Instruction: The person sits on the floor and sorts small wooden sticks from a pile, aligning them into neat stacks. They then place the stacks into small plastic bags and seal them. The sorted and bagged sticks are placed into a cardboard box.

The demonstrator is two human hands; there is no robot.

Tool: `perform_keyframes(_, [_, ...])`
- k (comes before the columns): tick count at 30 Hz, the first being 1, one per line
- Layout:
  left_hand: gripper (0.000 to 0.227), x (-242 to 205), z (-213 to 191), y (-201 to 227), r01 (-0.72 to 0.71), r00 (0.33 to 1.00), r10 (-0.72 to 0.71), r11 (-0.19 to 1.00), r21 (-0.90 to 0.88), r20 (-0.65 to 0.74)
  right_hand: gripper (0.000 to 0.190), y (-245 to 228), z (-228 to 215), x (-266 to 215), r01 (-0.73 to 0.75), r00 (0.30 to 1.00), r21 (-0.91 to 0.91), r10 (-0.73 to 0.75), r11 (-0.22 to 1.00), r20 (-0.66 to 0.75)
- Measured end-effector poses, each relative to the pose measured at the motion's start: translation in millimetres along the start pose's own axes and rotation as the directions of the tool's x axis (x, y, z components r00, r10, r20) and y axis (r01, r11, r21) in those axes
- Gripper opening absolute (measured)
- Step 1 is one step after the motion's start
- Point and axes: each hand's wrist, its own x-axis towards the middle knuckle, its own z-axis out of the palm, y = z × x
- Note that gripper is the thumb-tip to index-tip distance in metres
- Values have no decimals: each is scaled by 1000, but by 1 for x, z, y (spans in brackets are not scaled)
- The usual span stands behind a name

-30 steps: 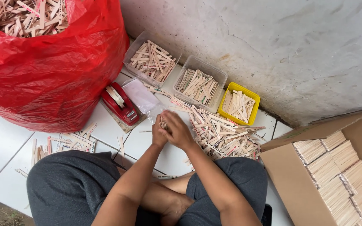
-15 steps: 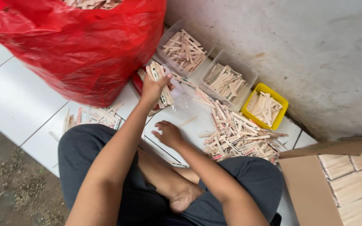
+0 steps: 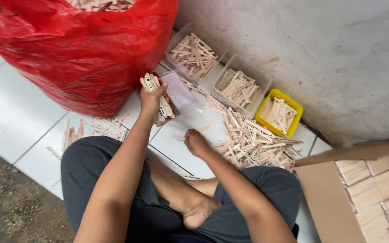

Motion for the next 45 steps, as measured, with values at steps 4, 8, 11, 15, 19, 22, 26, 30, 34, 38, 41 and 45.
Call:
perform_keyframes(4, [33, 0, 9, -32, 39, 999, -40, 998, 40, 34, 16, 55, -32, -16, -117, 993, 303, 110, 946, 39])
perform_keyframes(8, [34, 12, 6, -68, 64, 996, -71, 990, 123, 48, 11, 32, -53, -32, -172, 966, 726, 258, 666, -8])
perform_keyframes(11, [35, 5, 4, -69, 71, 997, -77, 984, 162, 31, 16, 16, -55, -31, -156, 962, 548, 252, 822, -103])
perform_keyframes(15, [35, 3, 0, -70, 80, 997, -77, 981, 174, -24, 56, -31, -85, -44, -133, 989, -78, 127, 988, -74])
perform_keyframes(19, [37, 5, -5, -79, 94, 995, -87, 978, 187, -49, 37, 17, -41, -26, -45, 992, -251, 14, 967, -125])
perform_keyframes(22, [36, -3, -1, -74, 117, 993, -109, 967, 226, -48, 25, 24, -32, -23, -60, 990, -318, 17, 946, -138])
perform_keyframes(26, [38, -3, 2, -87, 197, 980, -195, 960, 201, -31, 24, 10, -42, -34, -108, 993, -351, 86, 930, -77])
perform_keyframes(30, [40, -28, 19, -62, 222, 974, -226, 945, 239, -11, 17, -4, -65, -41, -143, 970, 343, 200, 928, -138])
perform_keyframes(34, [43, -34, 26, -76, 202, 978, -207, 950, 237, -4, 19, -10, -65, -27, 106, 907, 823, 285, 558, -310])
perform_keyframes(38, [55, -45, 44, -103, 191, 971, -221, 948, 253, 92, 24, -35, -72, -26, 298, 858, 807, 226, 509, -460])
perform_keyframes(41, [49, -56, 52, -105, 231, 967, -249, 949, 215, 62, 14, -46, -80, -33, 257, 837, 670, 186, 697, -515])
perform_keyframes(45, [22, -33, 43, -99, 388, 922, -383, 912, -131, 64, 20, -37, -83, -34, 261, 842, 861, 333, 436, -424])
